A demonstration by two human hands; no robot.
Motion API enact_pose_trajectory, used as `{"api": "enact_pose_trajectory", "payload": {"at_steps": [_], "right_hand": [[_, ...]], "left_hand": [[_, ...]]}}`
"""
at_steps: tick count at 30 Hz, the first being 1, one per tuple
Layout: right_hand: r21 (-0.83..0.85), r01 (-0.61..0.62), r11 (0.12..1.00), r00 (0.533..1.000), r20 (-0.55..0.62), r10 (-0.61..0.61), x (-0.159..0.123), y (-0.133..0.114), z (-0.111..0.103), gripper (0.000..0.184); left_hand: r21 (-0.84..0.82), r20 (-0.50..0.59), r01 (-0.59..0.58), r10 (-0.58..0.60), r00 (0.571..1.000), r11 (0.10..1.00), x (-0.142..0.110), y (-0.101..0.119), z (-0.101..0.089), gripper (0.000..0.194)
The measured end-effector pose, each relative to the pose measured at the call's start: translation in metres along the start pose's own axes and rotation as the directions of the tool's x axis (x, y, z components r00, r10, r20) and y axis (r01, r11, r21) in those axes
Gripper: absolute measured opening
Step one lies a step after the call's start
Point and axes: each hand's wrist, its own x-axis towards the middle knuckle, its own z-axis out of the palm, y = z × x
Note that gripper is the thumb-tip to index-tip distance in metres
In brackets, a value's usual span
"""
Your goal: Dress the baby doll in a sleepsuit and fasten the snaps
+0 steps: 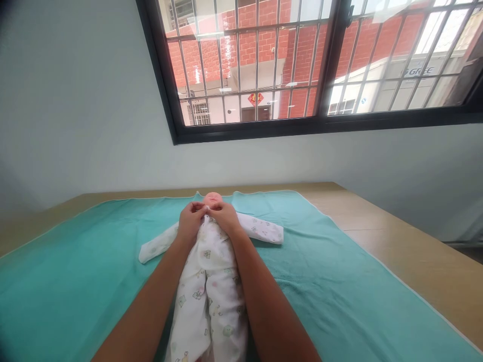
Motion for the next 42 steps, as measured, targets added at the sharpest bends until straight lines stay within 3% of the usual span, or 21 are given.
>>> {"api": "enact_pose_trajectory", "payload": {"at_steps": [3,6,12,18,23,30,35,42], "right_hand": [[0.033,-0.011,0.999,1.0,-0.004,0.011,0.0,0.002,0.0,0.024],[0.067,-0.038,0.997,0.999,-0.021,0.039,0.0,0.004,0.0,0.021],[0.102,-0.037,0.994,0.999,-0.033,0.041,0.0,0.008,0.0,0.019],[0.146,0.003,0.989,1.0,-0.005,-0.002,-0.001,0.012,-0.003,0.021],[0.221,-0.028,0.975,0.999,0.022,0.024,0.0,0.015,-0.005,0.023],[0.294,-0.058,0.954,0.998,0.032,0.051,0.002,0.02,-0.005,0.03],[0.316,-0.069,0.946,0.998,0.023,0.065,0.003,0.02,-0.006,0.029],[0.341,-0.121,0.932,0.99,0.104,0.091,0.004,0.019,-0.011,0.03]], "left_hand": [[0.036,0.007,-0.011,0.011,1.0,0.999,0.001,-0.001,0.0,0.019],[0.093,0.08,-0.015,0.007,0.997,0.996,0.001,-0.001,-0.001,0.024],[0.286,0.179,-0.201,0.154,0.972,0.937,0.002,0.0,0.0,0.033],[0.299,0.289,-0.316,0.23,0.929,0.901,0.002,0.002,0.0,0.038],[0.321,0.345,-0.297,0.181,0.921,0.9,0.002,0.001,-0.006,0.03],[0.384,0.278,-0.244,0.141,0.95,0.89,0.003,-0.002,-0.011,0.012],[0.41,0.208,-0.246,0.173,0.963,0.878,-0.001,-0.001,-0.011,0.016],[0.41,0.211,-0.258,0.184,0.96,0.875,0.0,-0.001,-0.011,0.016]]}}
